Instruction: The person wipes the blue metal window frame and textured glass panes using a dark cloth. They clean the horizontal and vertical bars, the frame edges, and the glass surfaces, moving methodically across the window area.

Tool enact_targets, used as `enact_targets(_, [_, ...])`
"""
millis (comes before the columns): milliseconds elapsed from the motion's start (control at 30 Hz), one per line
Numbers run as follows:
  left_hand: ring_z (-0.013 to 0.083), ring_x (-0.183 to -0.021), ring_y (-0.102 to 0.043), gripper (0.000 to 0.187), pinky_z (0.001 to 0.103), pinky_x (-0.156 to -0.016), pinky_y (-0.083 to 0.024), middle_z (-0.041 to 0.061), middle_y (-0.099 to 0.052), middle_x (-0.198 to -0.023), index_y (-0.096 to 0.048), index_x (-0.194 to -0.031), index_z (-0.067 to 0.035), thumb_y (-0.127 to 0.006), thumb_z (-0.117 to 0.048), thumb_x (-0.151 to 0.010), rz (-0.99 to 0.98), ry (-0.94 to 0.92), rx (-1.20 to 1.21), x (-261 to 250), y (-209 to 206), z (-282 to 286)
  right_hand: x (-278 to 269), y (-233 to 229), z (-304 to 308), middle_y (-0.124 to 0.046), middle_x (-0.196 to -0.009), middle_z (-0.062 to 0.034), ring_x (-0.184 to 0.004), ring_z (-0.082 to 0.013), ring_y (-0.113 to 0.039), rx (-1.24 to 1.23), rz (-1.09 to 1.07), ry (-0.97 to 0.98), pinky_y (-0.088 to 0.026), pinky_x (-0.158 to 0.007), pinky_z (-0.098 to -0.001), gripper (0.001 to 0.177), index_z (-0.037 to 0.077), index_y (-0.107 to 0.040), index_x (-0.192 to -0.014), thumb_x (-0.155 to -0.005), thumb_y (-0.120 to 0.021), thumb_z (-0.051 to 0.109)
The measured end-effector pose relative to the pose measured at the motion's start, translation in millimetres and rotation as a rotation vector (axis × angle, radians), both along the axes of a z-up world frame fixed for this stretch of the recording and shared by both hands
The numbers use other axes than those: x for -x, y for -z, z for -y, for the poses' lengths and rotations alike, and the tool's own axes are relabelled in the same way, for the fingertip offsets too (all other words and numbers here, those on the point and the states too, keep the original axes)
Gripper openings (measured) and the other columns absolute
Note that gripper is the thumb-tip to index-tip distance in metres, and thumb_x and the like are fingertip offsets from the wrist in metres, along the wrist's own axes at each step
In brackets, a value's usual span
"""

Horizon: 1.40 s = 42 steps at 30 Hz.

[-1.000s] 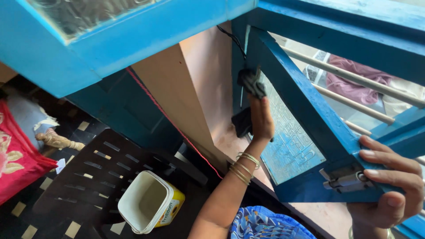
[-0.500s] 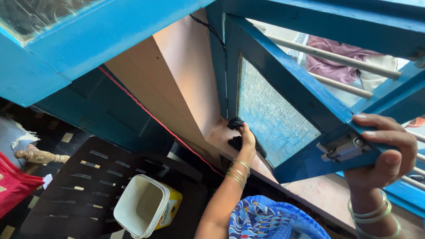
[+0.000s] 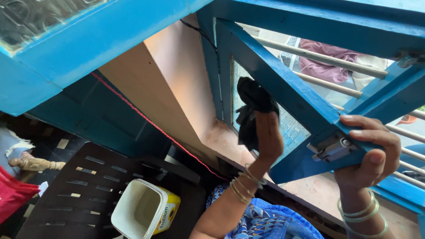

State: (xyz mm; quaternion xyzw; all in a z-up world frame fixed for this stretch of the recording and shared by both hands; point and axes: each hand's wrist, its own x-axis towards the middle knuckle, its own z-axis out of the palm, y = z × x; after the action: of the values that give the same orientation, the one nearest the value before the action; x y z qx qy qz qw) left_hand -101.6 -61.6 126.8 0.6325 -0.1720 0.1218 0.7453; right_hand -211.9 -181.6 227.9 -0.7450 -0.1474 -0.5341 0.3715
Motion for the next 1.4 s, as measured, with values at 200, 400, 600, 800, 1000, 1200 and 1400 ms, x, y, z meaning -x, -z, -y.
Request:
enact_targets(200, [0.0471,-0.149,-0.033,0.061,0.047,-0.125,-0.021,0.035,-0.033,-0.159,-0.03,-0.151,0.013,-0.029,-0.034,-0.113,0.075,-0.177,-0.1,-69.6,32.2,-12.4,-9.7,-8.5,8.5,-0.07,-0.114,-0.0249,-0.103,-0.0243,-0.07,-0.101,-0.007,-0.062,-0.057,-0.091,-0.0296,0.049,0.001,-0.052,-0.114,-0.124,-0.034,0.045])
enact_targets(400, [0.0515,-0.158,-0.028,0.043,0.059,-0.136,-0.017,0.036,-0.034,-0.162,-0.038,-0.155,0.003,-0.032,-0.018,-0.118,0.342,-0.389,-0.493,-23.6,31.1,22.2,-13.6,-16.9,7.8,-0.068,-0.111,-0.0263,-0.104,-0.0253,-0.071,-0.105,0.012,-0.086,-0.058,-0.093,-0.0308,0.05,0.0,-0.052,-0.111,-0.12,-0.037,0.048])
enact_targets(600, [0.0502,-0.149,-0.04,0.034,0.069,-0.129,-0.018,0.026,-0.051,-0.15,-0.059,-0.133,-0.009,-0.043,-0.019,-0.105,0.626,0.02,-0.321,23.9,70.0,10.8,-8.9,-19.2,-0.1,-0.069,-0.113,-0.0263,-0.109,-0.0252,-0.072,-0.157,-0.01,-0.08,-0.059,-0.096,-0.0321,0.052,0.002,-0.053,-0.111,-0.12,-0.038,0.051])
enact_targets(800, [0.0497,-0.138,-0.042,0.043,0.056,-0.123,-0.027,0.03,-0.047,-0.145,-0.048,-0.142,-0.002,-0.036,-0.028,-0.11,0.275,0.07,-0.454,-9.9,185.7,-14.3,-11.4,-24.6,1.6,-0.067,-0.116,-0.0264,-0.114,-0.0271,-0.07,-0.143,-0.027,-0.123,-0.06,-0.1,-0.0349,0.054,0.001,-0.053,-0.113,-0.118,-0.036,0.053])
enact_targets(1000, [0.0425,-0.151,-0.028,0.059,0.045,-0.124,-0.02,0.029,-0.027,-0.162,-0.028,-0.152,0.007,-0.032,-0.038,-0.112,-0.367,-0.003,-0.084,-16.0,222.5,5.8,-11.8,-20.8,1.5,-0.068,-0.116,-0.0256,-0.113,-0.0268,-0.071,-0.172,-0.019,-0.132,-0.06,-0.101,-0.0352,0.055,0.003,-0.054,-0.113,-0.117,-0.038,0.054])
enact_targets(1200, [0.0428,-0.151,-0.026,0.059,0.045,-0.124,-0.016,0.03,-0.028,-0.163,-0.036,-0.153,0.008,-0.032,-0.034,-0.112,-0.11,-0.135,-0.144,-63.0,100.5,-17.4,-8.6,-11.1,-0.9,-0.067,-0.12,-0.024,-0.114,-0.0242,-0.07,-0.237,-0.033,-0.178,-0.059,-0.101,-0.0325,0.054,0.003,-0.054,-0.112,-0.118,-0.04,0.055])
enact_targets(1400, [0.0407,-0.132,-0.053,0.042,0.044,-0.121,-0.038,0.027,-0.056,-0.14,-0.055,-0.133,0.005,-0.041,-0.028,-0.112,0.299,-0.316,-0.251,-132.8,-20.4,-37.1,-6.8,-10.6,-4.7,-0.068,-0.12,-0.0227,-0.111,-0.0213,-0.071,-0.244,-0.044,-0.162,-0.06,-0.096,-0.0283,0.053,0.005,-0.054,-0.113,-0.117,-0.039,0.056])
